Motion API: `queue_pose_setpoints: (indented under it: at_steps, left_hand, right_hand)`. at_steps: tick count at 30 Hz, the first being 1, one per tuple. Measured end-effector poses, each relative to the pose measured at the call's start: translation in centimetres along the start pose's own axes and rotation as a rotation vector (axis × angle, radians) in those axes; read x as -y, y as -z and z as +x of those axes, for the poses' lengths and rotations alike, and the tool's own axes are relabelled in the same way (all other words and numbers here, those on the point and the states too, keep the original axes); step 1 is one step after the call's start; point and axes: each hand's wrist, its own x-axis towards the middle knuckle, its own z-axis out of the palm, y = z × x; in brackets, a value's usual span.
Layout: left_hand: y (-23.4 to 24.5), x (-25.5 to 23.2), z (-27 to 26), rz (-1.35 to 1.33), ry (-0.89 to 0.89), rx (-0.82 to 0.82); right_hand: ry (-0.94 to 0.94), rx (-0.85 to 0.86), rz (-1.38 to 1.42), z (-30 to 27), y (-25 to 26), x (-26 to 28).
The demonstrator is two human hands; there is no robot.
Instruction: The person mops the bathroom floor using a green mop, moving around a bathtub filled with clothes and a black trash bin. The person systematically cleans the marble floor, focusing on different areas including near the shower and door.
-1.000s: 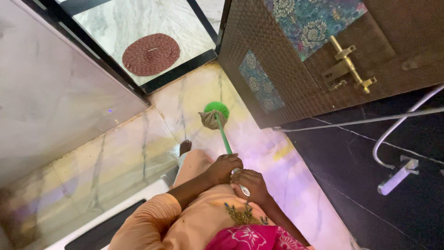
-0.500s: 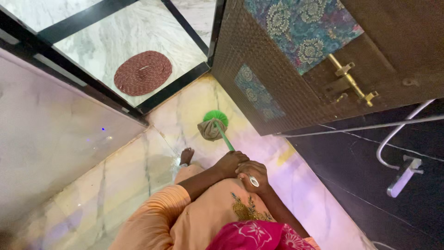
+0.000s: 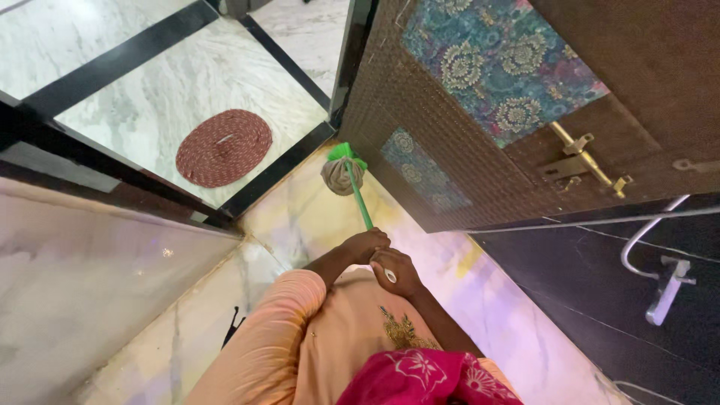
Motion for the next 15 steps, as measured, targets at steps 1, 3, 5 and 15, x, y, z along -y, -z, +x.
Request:
queue_pose_setpoints:
  at_steps: [1, 3, 5, 15]
  left_hand:
    - [0.5, 0.4, 0.2, 0.041, -0.012, 0.042]
    - [0.7, -0.1, 0.0, 0.107, -0.033, 0.128]
    - [1.2, -1.9, -0.7, -0.038, -0.115, 0.073]
    - [2.2, -1.2, -2.2, -0.120, -0.136, -0.011]
  right_hand:
    - [0.007, -0.015, -0.009, 0.6, 0.0, 0.3]
    - [-0.019, -0.027, -0.003, 0.7, 0.0, 1.4]
    - [-0.068, -0.029, 0.017, 0.8, 0.3, 2.6]
    - [-0.030, -0.123, -0.024, 1.8, -2.1, 2.6]
